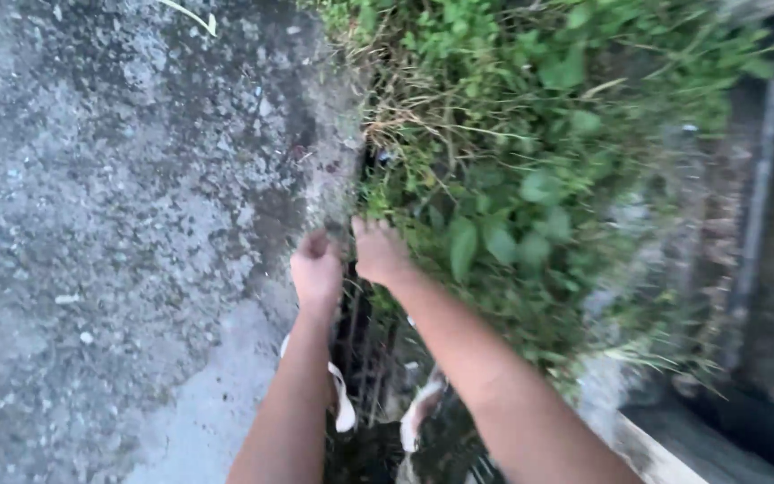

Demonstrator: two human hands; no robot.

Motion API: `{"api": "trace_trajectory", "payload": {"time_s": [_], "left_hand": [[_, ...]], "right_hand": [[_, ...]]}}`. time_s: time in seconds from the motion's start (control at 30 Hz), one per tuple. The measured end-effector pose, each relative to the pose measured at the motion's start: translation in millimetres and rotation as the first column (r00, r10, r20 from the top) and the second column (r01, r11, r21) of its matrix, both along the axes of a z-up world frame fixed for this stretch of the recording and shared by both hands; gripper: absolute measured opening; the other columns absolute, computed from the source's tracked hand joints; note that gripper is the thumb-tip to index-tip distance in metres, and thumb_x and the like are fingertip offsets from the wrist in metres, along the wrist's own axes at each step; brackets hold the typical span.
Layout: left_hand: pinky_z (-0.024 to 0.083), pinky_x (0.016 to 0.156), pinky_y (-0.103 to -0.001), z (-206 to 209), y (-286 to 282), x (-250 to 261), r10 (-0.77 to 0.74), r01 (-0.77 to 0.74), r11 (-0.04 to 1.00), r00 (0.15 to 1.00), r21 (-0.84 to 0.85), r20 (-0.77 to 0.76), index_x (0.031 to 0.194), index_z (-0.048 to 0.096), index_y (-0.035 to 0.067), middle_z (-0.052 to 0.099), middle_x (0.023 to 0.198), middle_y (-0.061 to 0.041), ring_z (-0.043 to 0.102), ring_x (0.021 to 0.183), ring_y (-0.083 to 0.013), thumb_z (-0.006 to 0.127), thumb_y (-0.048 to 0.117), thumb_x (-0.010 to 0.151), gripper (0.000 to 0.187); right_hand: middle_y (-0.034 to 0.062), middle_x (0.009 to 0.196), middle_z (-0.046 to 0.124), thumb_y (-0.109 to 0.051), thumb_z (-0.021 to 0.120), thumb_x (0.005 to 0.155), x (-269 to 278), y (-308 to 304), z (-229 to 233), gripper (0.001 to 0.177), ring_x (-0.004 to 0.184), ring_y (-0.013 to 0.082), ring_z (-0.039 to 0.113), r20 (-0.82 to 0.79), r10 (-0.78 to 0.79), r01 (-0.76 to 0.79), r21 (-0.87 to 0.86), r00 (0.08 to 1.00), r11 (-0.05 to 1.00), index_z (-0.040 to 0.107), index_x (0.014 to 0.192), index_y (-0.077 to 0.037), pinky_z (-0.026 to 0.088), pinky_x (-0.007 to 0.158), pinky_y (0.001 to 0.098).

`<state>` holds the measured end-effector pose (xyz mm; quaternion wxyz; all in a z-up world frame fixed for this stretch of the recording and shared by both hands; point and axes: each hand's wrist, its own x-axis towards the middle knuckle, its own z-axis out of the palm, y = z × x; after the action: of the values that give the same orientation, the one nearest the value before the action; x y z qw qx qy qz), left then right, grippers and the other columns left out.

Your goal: The person is removing weeds and grass from a metal drainage grate in an outdoor concrete area.

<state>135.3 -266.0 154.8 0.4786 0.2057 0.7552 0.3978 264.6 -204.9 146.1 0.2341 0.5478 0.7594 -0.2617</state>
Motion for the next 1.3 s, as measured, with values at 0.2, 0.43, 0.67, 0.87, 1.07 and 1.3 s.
{"api": "trace_trajectory", "payload": {"time_s": [0.2, 0.43, 0.67, 0.87, 1.07, 1.3], "left_hand": [[0.053, 0.068, -0.028, -11, 10, -21, 0.035, -0.013, 0.985, 0.991, -0.171, 0.127, 0.129, 0.063, -0.001, 0.076, 0.091, -0.009, 0.066, 0.075, -0.0125, 0.065, 0.01, 0.09, 0.041], [0.056, 0.08, -0.029, -87, -9, -18, -0.073, 0.079, 0.993, 0.995, -0.086, 0.068, 0.126, 0.065, -0.002, 0.077, 0.096, -0.01, 0.072, 0.088, -0.0146, 0.066, 0.009, 0.093, 0.035], [0.057, 0.081, -0.032, -101, 3, 20, -0.045, 0.057, 0.991, 0.994, -0.122, 0.097, 0.121, 0.067, 0.0, 0.078, 0.097, -0.011, 0.073, 0.087, -0.0173, 0.069, 0.015, 0.09, 0.034], [0.057, 0.081, -0.033, -103, -18, 31, -0.092, 0.096, 0.99, 0.995, -0.105, 0.04, 0.119, 0.071, 0.002, 0.078, 0.094, -0.012, 0.072, 0.086, -0.0176, 0.07, 0.017, 0.09, 0.032], [0.056, 0.08, -0.032, -73, -71, 23, -0.074, 0.077, 0.994, 0.996, -0.083, 0.04, 0.118, 0.071, 0.0, 0.078, 0.097, -0.012, 0.072, 0.087, -0.0166, 0.07, 0.016, 0.09, 0.032], [0.056, 0.081, -0.031, 5, -112, 35, -0.024, 0.025, 0.998, 1.0, -0.052, 0.018, 0.117, 0.071, 0.0, 0.078, 0.096, -0.01, 0.072, 0.087, -0.0169, 0.067, 0.017, 0.093, 0.03]], "right_hand": [[0.0276, 0.167, 0.006, -0.05, 0.093, 0.064, -46, 54, -10, 0.136, 0.152, 0.0501, 0.008, 0.353, 0.22, -0.215, -0.055, 0.909, 0.975, 0.006, 0.164, -0.018, 0.008, 0.122, 0.0604], [0.0302, 0.168, -0.004, -0.075, 0.091, 0.052, -6, 84, -84, 0.16, 0.155, 0.0507, -0.003, 0.481, 0.174, -0.144, -0.1, 0.859, 0.985, -0.004, 0.163, -0.009, 0.001, 0.122, 0.064], [0.0254, 0.154, 0.033, -0.034, 0.082, 0.075, 54, 43, -197, 0.118, 0.127, 0.0407, 0.053, 0.408, -0.196, 0.165, 0.11, 0.892, 0.98, 0.011, 0.164, -0.003, 0.047, 0.102, 0.0524], [0.0148, 0.103, 0.077, -0.013, 0.058, 0.094, 88, 30, -194, 0.024, 0.093, 0.0318, 0.077, 0.265, 0.031, -0.058, 0.095, 0.964, 0.994, 0.07, 0.114, -0.007, 0.061, 0.077, 0.0474], [0.0151, 0.1, 0.078, -0.012, 0.06, 0.088, 93, 31, -60, 0.021, 0.094, 0.0316, 0.076, 0.216, 0.187, -0.196, 0.02, 0.958, 0.98, 0.081, 0.094, -0.011, 0.06, 0.077, 0.0457], [0.0158, 0.097, 0.078, -0.017, 0.063, 0.084, 123, 104, 174, 0.021, 0.091, 0.0312, 0.077, 0.333, 0.292, -0.322, 0.036, 0.897, 0.946, 0.081, 0.092, -0.009, 0.061, 0.077, 0.0458]]}}
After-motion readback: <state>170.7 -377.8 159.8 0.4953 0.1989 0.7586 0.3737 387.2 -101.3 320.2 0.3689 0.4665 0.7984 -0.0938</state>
